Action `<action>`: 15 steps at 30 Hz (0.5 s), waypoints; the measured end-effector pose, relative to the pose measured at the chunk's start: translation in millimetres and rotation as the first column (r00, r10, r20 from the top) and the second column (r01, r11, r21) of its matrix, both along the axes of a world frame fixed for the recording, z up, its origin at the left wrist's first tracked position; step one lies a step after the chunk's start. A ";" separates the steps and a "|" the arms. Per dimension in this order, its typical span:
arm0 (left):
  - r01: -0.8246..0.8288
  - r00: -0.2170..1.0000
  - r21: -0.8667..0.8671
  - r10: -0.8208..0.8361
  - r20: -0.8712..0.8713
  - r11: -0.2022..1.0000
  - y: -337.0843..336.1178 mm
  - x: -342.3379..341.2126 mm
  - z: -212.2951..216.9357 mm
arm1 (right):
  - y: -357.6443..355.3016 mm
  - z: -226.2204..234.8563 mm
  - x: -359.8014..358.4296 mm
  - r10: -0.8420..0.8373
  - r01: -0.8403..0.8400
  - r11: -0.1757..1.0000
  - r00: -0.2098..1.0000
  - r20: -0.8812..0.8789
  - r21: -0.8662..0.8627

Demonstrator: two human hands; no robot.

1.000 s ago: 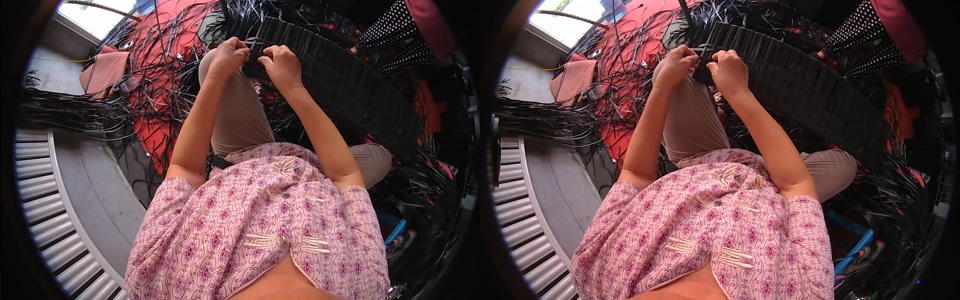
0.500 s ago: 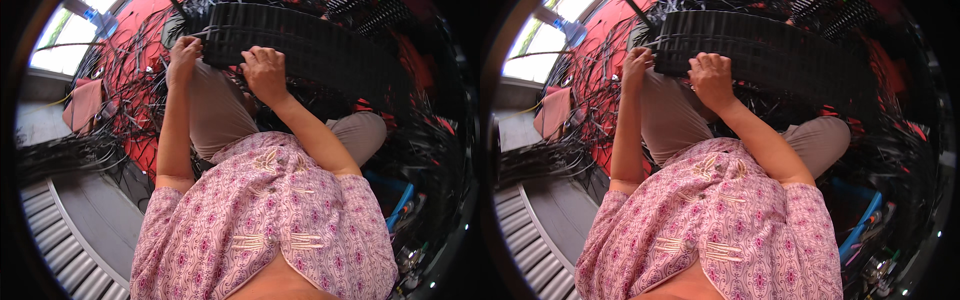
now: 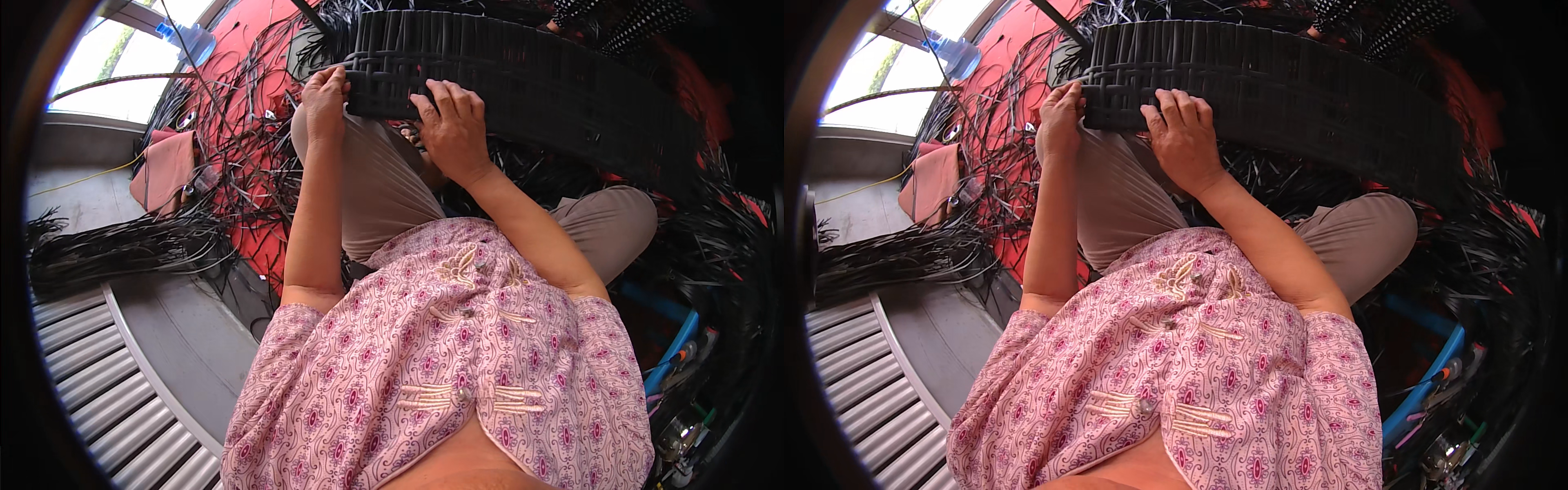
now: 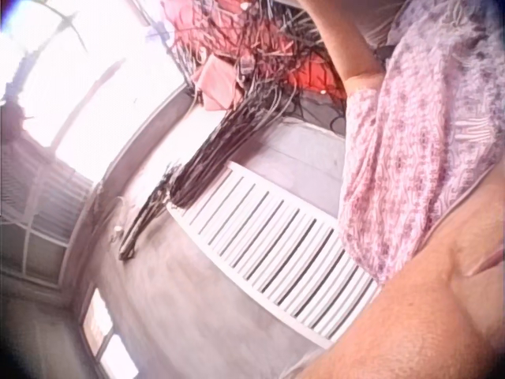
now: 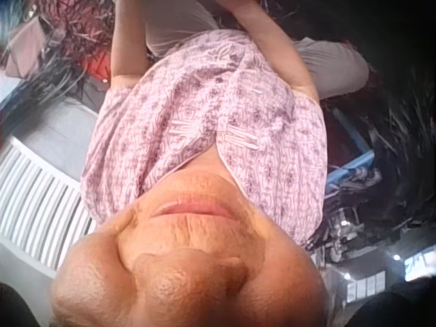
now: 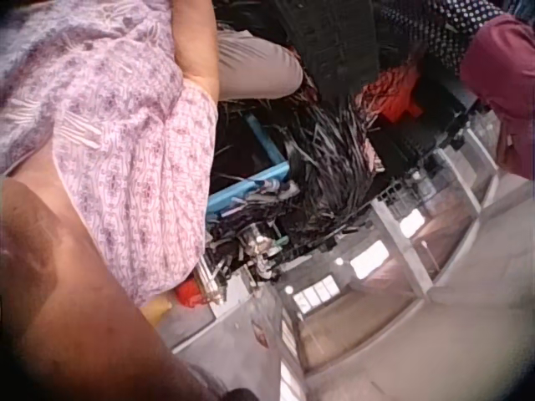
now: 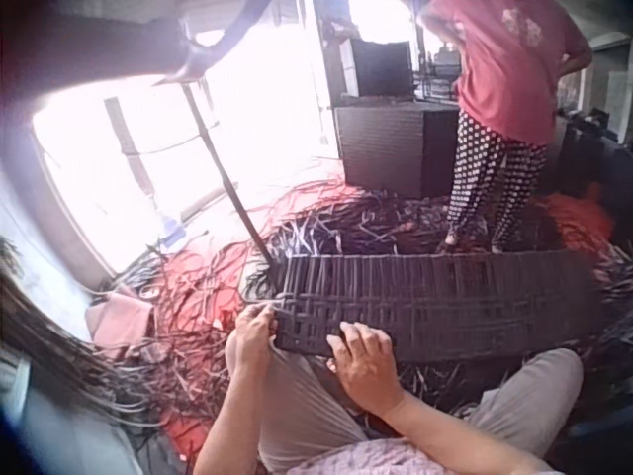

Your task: The person weaves black synthetic strips through a furniture frame by hand, pulling the strips through the grid and tucking the ends into the structure.

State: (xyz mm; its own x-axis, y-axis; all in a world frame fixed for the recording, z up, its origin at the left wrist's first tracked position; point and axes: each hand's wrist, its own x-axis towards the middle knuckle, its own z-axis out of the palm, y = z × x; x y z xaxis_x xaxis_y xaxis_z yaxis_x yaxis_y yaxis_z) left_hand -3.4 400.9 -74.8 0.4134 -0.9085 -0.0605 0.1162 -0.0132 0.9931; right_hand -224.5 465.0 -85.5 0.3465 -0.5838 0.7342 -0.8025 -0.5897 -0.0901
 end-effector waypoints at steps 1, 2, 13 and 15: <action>-0.006 1.000 0.011 0.007 -0.005 1.000 1.3 -0.1 -0.7 | 0.2 -1.1 0.3 0.009 -0.009 1.000 1.000 -0.003 0.003; -0.011 1.000 0.022 0.011 -0.011 1.000 2.5 0.5 -1.5 | 0.6 -2.1 0.8 0.016 -0.016 1.000 1.000 -0.006 0.006; -0.058 0.998 -0.030 0.059 0.032 0.998 -10.3 4.5 -19.5 | 5.0 7.4 2.1 -0.039 0.042 0.994 0.999 -0.032 0.105; -0.090 0.995 -0.035 0.092 0.048 0.995 -10.0 1.7 -20.7 | 5.3 12.3 2.4 -0.056 0.062 0.989 0.997 -0.044 0.135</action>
State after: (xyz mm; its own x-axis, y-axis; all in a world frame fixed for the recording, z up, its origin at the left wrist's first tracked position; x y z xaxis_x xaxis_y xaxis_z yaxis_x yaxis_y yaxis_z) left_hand -1.6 390.9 -95.5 0.4961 -0.8682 -0.0083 0.0659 0.0281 0.9974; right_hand -222.2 470.3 -73.2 0.3358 -0.6976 0.6330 -0.8402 -0.5256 -0.1335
